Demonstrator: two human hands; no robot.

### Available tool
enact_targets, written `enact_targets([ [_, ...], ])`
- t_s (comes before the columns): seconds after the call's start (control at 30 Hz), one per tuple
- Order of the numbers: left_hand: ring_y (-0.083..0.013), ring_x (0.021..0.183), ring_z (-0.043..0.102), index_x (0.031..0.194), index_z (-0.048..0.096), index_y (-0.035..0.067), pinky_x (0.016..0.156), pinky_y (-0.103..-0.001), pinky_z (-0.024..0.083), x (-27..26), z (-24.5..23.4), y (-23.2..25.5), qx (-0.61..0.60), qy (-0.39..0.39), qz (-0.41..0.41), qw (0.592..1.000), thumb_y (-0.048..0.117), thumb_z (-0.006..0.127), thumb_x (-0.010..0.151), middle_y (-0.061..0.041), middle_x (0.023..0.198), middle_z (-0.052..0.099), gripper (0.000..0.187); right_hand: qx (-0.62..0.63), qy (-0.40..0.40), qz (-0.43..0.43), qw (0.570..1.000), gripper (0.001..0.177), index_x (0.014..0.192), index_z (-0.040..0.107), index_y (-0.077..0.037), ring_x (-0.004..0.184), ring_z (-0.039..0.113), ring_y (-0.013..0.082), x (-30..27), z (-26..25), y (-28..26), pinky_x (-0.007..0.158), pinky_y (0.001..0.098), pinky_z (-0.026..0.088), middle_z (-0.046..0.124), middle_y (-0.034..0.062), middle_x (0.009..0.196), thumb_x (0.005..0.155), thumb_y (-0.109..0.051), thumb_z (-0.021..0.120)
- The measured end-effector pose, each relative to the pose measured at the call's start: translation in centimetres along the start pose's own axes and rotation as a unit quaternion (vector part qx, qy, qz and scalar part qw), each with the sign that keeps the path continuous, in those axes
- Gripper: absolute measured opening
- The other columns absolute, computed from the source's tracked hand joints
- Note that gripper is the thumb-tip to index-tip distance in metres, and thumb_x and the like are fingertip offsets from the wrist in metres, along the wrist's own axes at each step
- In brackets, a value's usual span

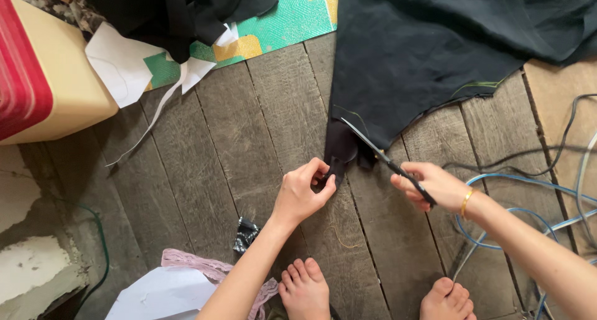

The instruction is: The person uses scissors to cut a piece of black fabric laid out on the floor, following a marked line. They trim the edges and remove excess material, then lift and inspect the cut piece.

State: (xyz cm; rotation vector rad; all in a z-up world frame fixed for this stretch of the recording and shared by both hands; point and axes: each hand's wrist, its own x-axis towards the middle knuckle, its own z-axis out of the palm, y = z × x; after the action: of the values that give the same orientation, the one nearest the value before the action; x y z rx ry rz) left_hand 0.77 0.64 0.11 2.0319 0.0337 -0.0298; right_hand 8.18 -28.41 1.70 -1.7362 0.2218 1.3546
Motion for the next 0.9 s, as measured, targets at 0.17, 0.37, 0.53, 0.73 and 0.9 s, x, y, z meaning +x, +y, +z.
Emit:
enact_targets([
  [0.17, -0.0206, 0.072, 0.074, 0.093, 0.064, 0.005, 0.067, -0.030, 0.059, -0.2, 0.2, -0.2, -0.004, 0.002, -0.008, 1.000, 0.018, 0.076, 0.086, -0.009, 0.082, 0.073, 0.019, -0.051, 0.013, 0.008, 0.999, 0.042, 0.076, 0.050, -0.007, 0.043, 0.043, 0.0102, 0.1, -1.0, -1.3, 0.042, 0.0298, 0.032, 0.046, -0.0013, 0.054, 0.092, -0.041, 0.070],
  [0.37, -0.0211, 0.071, 0.073, 0.092, 0.063, 0.005, 0.067, -0.031, 0.060, -0.1, 0.2, -0.1, -0.005, 0.006, -0.004, 1.000, 0.018, 0.076, 0.086, -0.008, 0.081, 0.073, 0.019, -0.141, 0.031, 0.026, 0.989, 0.040, 0.075, 0.058, -0.006, 0.042, 0.042, 0.0121, 0.2, -2.1, -2.9, 0.041, 0.0320, 0.031, 0.047, 0.0013, 0.051, 0.088, -0.041, 0.072],
  [0.53, -0.0215, 0.071, 0.074, 0.093, 0.063, 0.005, 0.067, -0.031, 0.060, -0.2, 0.2, -0.3, -0.002, 0.004, -0.005, 1.000, 0.019, 0.076, 0.086, -0.009, 0.082, 0.073, 0.020, -0.233, 0.036, 0.030, 0.971, 0.047, 0.074, 0.057, -0.005, 0.042, 0.045, 0.0142, 0.3, -3.4, -3.9, 0.043, 0.0339, 0.033, 0.049, 0.0044, 0.050, 0.085, -0.047, 0.075],
  [0.73, -0.0221, 0.073, 0.074, 0.093, 0.063, 0.006, 0.069, -0.032, 0.060, -0.1, 0.1, -0.3, -0.002, 0.002, -0.002, 1.000, 0.020, 0.076, 0.086, -0.009, 0.083, 0.073, 0.020, -0.258, 0.033, 0.042, 0.965, 0.051, 0.077, 0.061, -0.008, 0.046, 0.044, 0.0148, 0.3, -4.4, -5.1, 0.046, 0.0355, 0.033, 0.047, 0.0040, 0.051, 0.081, -0.057, 0.077],
  [0.9, -0.0220, 0.072, 0.074, 0.093, 0.063, 0.006, 0.069, -0.032, 0.060, -0.1, 0.2, -0.3, -0.005, 0.005, -0.010, 1.000, 0.021, 0.076, 0.086, -0.009, 0.082, 0.073, 0.020, -0.248, 0.020, 0.020, 0.968, 0.051, 0.073, 0.058, -0.008, 0.047, 0.043, 0.0140, 0.9, -4.7, -5.6, 0.046, 0.0355, 0.033, 0.046, 0.0033, 0.052, 0.079, -0.056, 0.073],
])
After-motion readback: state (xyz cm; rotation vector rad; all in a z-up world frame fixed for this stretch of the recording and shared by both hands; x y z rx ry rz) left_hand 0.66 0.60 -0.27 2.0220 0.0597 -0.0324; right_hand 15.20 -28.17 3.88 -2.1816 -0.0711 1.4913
